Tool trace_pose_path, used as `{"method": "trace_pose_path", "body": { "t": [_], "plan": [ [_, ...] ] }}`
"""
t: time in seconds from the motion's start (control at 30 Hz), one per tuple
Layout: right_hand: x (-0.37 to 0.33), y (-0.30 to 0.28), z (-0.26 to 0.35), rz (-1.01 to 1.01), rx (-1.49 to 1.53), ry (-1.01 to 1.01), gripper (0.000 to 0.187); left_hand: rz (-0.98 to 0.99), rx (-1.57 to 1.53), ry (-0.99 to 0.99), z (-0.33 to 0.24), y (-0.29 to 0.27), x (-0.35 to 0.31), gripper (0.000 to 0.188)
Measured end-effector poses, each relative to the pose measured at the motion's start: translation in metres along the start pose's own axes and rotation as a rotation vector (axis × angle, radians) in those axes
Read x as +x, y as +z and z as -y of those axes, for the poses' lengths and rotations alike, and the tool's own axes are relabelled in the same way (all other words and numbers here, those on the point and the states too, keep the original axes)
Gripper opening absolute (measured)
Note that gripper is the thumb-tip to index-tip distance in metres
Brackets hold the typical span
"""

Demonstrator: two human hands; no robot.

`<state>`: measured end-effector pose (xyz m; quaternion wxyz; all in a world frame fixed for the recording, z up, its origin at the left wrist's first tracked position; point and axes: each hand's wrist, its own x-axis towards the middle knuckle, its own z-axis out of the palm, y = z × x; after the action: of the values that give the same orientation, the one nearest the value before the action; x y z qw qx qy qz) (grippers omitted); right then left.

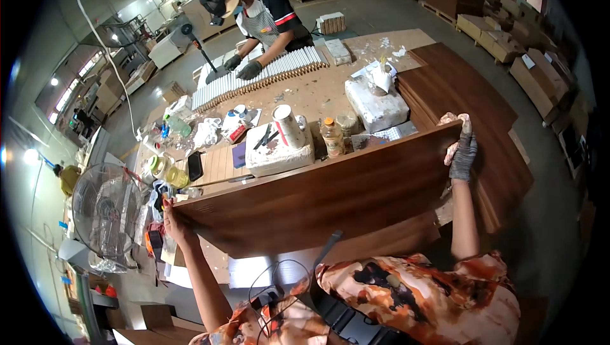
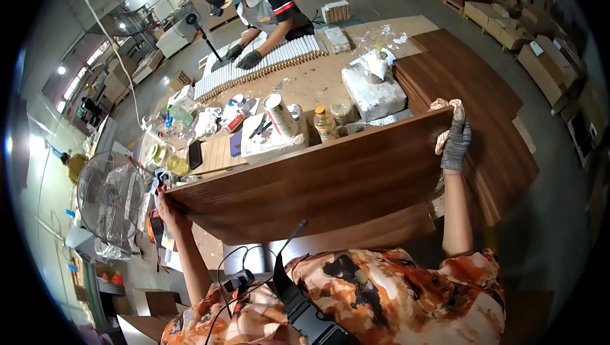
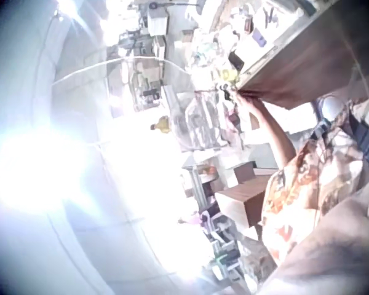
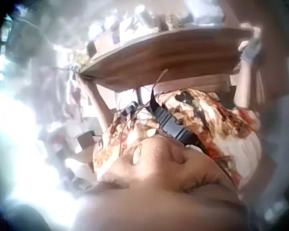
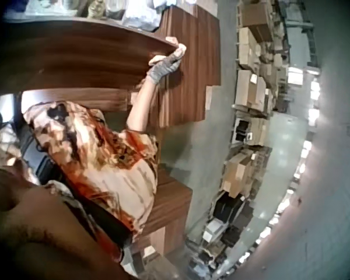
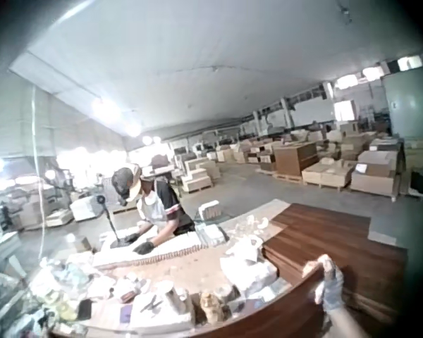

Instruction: The person wipes a wooden panel with a cloth, applies liquid from a bottle to the panel, and continues wiping the surface with the cloth.

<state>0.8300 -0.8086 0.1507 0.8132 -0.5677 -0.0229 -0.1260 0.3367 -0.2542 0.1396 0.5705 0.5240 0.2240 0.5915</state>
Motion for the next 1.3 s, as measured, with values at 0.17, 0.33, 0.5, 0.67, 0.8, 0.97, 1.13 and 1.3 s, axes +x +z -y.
{"method": "trace_pose_path", "body": {
  "t": [0.17,0.33,0.5,0.67,0.8,0.97,1.13,1.3],
  "plan": [
    [-0.014,-0.037,0.016,-0.049,-0.011,-0.231,0.043,-0.123,0.010,0.042,-0.027,0.004,-0.037,0.043],
    [-0.044,-0.029,0.044,0.013,0.231,-0.208,0.036,-0.176,-0.130,-0.190,-0.062,-0.031,-0.064,0.040],
    [-0.049,-0.070,0.069,-0.022,0.032,-0.135,0.029,0.042,-0.181,-0.355,-0.063,-0.062,-0.067,0.055],
    [-0.111,-0.112,0.117,-0.033,0.029,0.136,0.043,0.477,-0.260,-1.115,-0.074,-0.075,-0.129,0.076],
    [-0.142,-0.162,0.113,-0.122,0.225,0.227,0.046,0.111,-0.226,-0.995,-0.053,-0.124,-0.156,0.073],
    [-0.195,-0.202,0.113,-0.327,0.036,0.386,0.015,-0.024,-0.035,-0.878,-0.040,-0.156,-0.179,0.067],
    [-0.210,-0.225,0.094,-0.335,0.194,0.149,0.020,-0.001,0.078,-0.792,-0.033,-0.141,-0.177,0.062],
    [-0.199,-0.229,0.133,-0.230,0.523,0.080,0.046,0.134,0.164,-0.677,-0.030,-0.094,-0.154,0.058]
  ]
}}
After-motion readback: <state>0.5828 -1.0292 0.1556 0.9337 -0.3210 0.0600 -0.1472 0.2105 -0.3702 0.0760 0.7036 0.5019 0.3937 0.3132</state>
